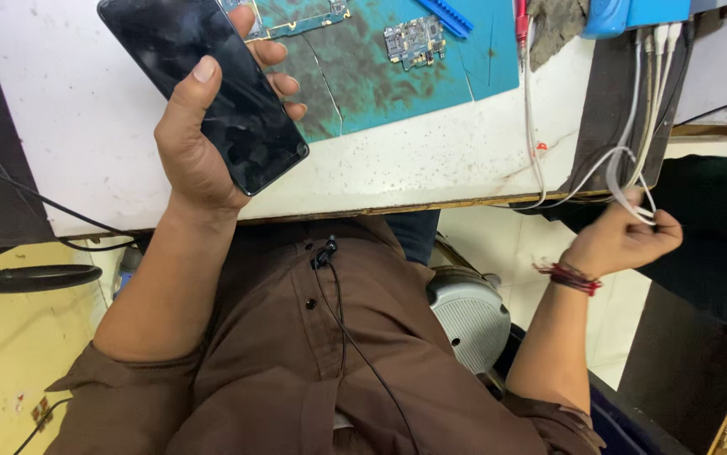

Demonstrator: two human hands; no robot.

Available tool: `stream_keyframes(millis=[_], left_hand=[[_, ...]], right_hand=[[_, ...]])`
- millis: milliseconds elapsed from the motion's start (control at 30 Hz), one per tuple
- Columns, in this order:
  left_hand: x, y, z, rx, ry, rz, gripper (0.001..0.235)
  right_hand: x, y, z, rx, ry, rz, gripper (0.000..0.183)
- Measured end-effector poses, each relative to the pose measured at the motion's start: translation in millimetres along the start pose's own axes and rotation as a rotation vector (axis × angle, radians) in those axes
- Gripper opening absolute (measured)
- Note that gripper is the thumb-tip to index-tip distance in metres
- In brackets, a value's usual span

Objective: The person uses a soldering iron and tweezers to work on a small circuit board, then opens a smartphone with a prying tool to access the internal components. The person connects a charging cable to the phone and continues to adjust internal parts.

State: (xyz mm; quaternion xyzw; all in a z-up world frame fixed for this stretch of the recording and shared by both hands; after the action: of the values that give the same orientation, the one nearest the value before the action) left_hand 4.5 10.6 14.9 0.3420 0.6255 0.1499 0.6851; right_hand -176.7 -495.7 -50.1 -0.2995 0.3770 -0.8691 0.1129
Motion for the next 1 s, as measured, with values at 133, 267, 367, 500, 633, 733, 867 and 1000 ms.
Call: stream_keyframes(millis=[133,267,367,500,633,733,867,1000], left_hand=[[1.0,-0.2,-0.7,0.004,-0.001,-0.001,0.06],[1.3,-1.9,-0.4,0.002,-0.006,-0.01,0.06],[1.1,-2.5,-1.3,0.013,-0.006,-0.008,0.059],[3.4,-2.3,-3.1,0.022,0.003,-0.044,0.06],[4.7,-3.7,-4.2,0.001,0.004,-0.033,0.059],[4.6,-4.5,-0.3,0.005,-0.004,-0.038,0.059],[3.5,-5.1,-3.5,0.035,0.0,-0.027,0.059],[2.0,-4.0,-2.5,0.023,0.001,-0.019,0.061]], right_hand=[[35.4,23.3,32.3,0.22,0.183,-0.006,0.032],[45.4,-0.9,65.8,-0.016,0.229,0.246,0.027],[21.2,-39.1,76.7,0.406,-0.325,-0.687,0.022],[-18.2,-59.9,89.0,0.449,-0.536,-1.098,0.021],[-21.1,-63.5,95.1,0.451,-0.603,-1.24,0.017],[-13.4,-66.0,102.0,0.594,-0.493,-1.322,0.013],[-3.9,-67.4,106.9,0.604,-0.505,-1.241,0.015],[-10.1,-67.2,115.6,0.623,-0.559,-1.17,0.007]])
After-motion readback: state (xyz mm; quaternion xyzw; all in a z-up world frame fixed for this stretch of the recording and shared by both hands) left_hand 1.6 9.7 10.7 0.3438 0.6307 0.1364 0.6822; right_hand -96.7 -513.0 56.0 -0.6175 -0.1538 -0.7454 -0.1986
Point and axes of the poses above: each hand's wrist, its own z-axis towards the middle knuckle, its own x-axis out of the back of the hand, y = z × x, the point moved 1 cm from there along z, towards the middle knuckle, and after that the axes turned 5 degrees about -y, right-handed, at the moved point
